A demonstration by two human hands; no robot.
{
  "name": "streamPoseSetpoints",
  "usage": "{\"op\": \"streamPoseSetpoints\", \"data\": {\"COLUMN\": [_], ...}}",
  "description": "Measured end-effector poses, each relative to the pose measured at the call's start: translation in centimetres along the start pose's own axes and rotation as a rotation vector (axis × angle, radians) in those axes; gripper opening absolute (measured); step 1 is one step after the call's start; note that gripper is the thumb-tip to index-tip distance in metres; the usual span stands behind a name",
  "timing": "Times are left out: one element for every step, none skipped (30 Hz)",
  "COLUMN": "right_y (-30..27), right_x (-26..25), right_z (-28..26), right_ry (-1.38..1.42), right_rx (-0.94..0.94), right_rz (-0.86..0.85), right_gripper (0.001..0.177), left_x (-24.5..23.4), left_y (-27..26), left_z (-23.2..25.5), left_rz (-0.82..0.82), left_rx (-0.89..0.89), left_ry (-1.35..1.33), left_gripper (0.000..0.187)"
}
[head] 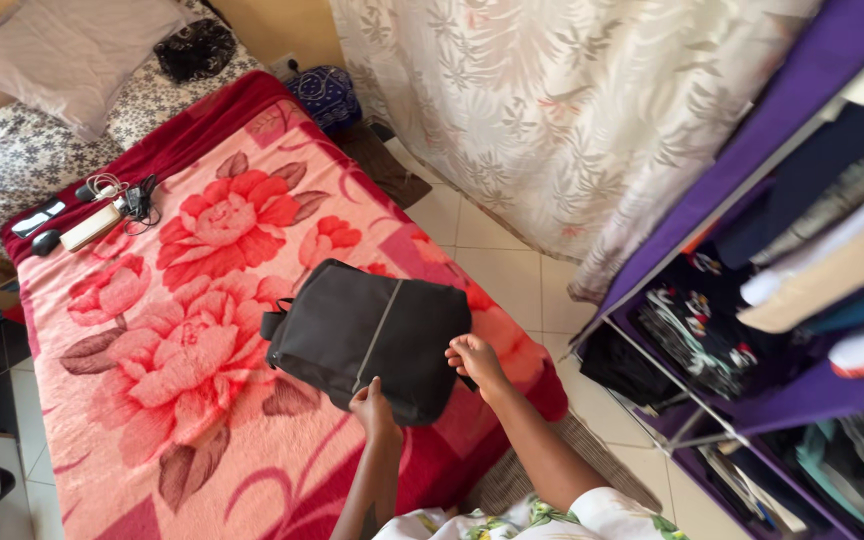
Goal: The person unpacks a black backpack placed on a bed, removing a phone, a wallet, a computer mouse, a white charging cable, and a black power adapter. Each item is placed on the bed beside the bag.
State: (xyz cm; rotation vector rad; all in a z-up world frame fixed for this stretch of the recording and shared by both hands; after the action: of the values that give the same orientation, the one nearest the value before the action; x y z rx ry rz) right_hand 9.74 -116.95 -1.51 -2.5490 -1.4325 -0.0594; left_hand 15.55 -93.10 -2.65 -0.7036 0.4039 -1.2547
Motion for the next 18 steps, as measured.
{"op": "streamPoseSetpoints", "data": {"right_y": [1.2, 2.3, 3.8, 5.2, 6.5, 7.6, 8.8, 10.1, 11.0, 11.7, 12.5, 13.3, 14.0, 14.8, 15.6, 16.5, 17.0, 17.7], "right_x": [0.4, 0.6, 1.1, 1.4, 1.7, 2.1, 2.2, 2.5, 2.9, 3.2, 3.4, 3.8, 4.0, 4.4, 5.0, 5.6, 6.2, 6.9], "right_z": [-0.1, -0.1, -0.4, -0.7, -1.1, -1.4, -1.9, -2.2, -2.3, -2.5, -3.0, -3.5, -3.9, -4.1, -4.4, -4.6, -4.5, -4.4], "right_ry": [-0.014, -0.027, -0.036, -0.045, -0.108, -0.170, -0.234, -0.253, -0.271, -0.288, -0.374, -0.460, -0.548, -0.556, -0.565, -0.574, -0.607, -0.640], "right_rx": [-0.020, -0.037, -0.060, -0.083, -0.147, -0.213, -0.282, -0.302, -0.315, -0.329, -0.357, -0.386, -0.416, -0.434, -0.453, -0.472, -0.482, -0.493], "right_rz": [0.010, 0.018, 0.027, 0.035, 0.038, 0.042, 0.040, 0.032, 0.023, 0.014, 0.007, 0.001, -0.007, -0.032, -0.061, -0.089, -0.111, -0.132], "right_gripper": [0.017, 0.016, 0.016, 0.015, 0.015, 0.016, 0.016, 0.018, 0.020, 0.022, 0.021, 0.020, 0.019, 0.020, 0.020, 0.021, 0.022, 0.023], "left_x": [-0.1, -0.2, -0.1, 0.1, 0.0, 0.1, 0.2, 0.2, -0.1, -0.3, -0.3, -0.3, -0.2, -0.1, -0.1, 0.1, 0.0, -0.3], "left_y": [0.7, 1.3, 1.9, 2.5, 2.9, 3.3, 3.8, 4.1, 4.1, 4.1, 4.2, 4.3, 4.4, 4.6, 4.7, 4.9, 4.9, 4.9], "left_z": [0.5, 1.0, 1.8, 2.2, 2.3, 2.5, 2.7, 2.8, 2.8, 2.7, 3.0, 3.4, 3.5, 3.7, 3.8, 4.3, 4.7, 4.9], "left_rz": [0.055, 0.109, 0.162, 0.176, 0.193, 0.210, 0.226, 0.242, 0.263, 0.284, 0.301, 0.318, 0.328, 0.337, 0.348, 0.365, 0.389, 0.413], "left_rx": [0.028, 0.057, 0.091, 0.089, 0.086, 0.084, 0.088, 0.091, 0.093, 0.079, 0.071, 0.064, 0.043, 0.022, 0.001, 0.044, 0.083, 0.121], "left_ry": [-0.015, -0.030, -0.044, -0.062, -0.083, -0.105, -0.112, -0.119, -0.121, -0.119, -0.117, -0.116, -0.150, -0.185, -0.223, -0.214, -0.203, -0.190], "left_gripper": [0.037, 0.040, 0.042, 0.046, 0.049, 0.052, 0.051, 0.051, 0.050, 0.050, 0.051, 0.051, 0.052, 0.053, 0.053, 0.054, 0.054, 0.054]}}
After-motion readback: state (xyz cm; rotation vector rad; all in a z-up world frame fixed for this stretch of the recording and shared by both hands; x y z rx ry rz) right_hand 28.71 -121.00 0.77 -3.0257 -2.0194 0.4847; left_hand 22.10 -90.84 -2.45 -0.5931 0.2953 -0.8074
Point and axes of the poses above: each hand's wrist, its own y-axis towards the middle knuckle, its own x-axis out of the palm, z = x × y, the point moved 5 cm from there along y, towards the middle knuckle, and after that the axes turned 14 degrees about -x, right-handed, at the moved point
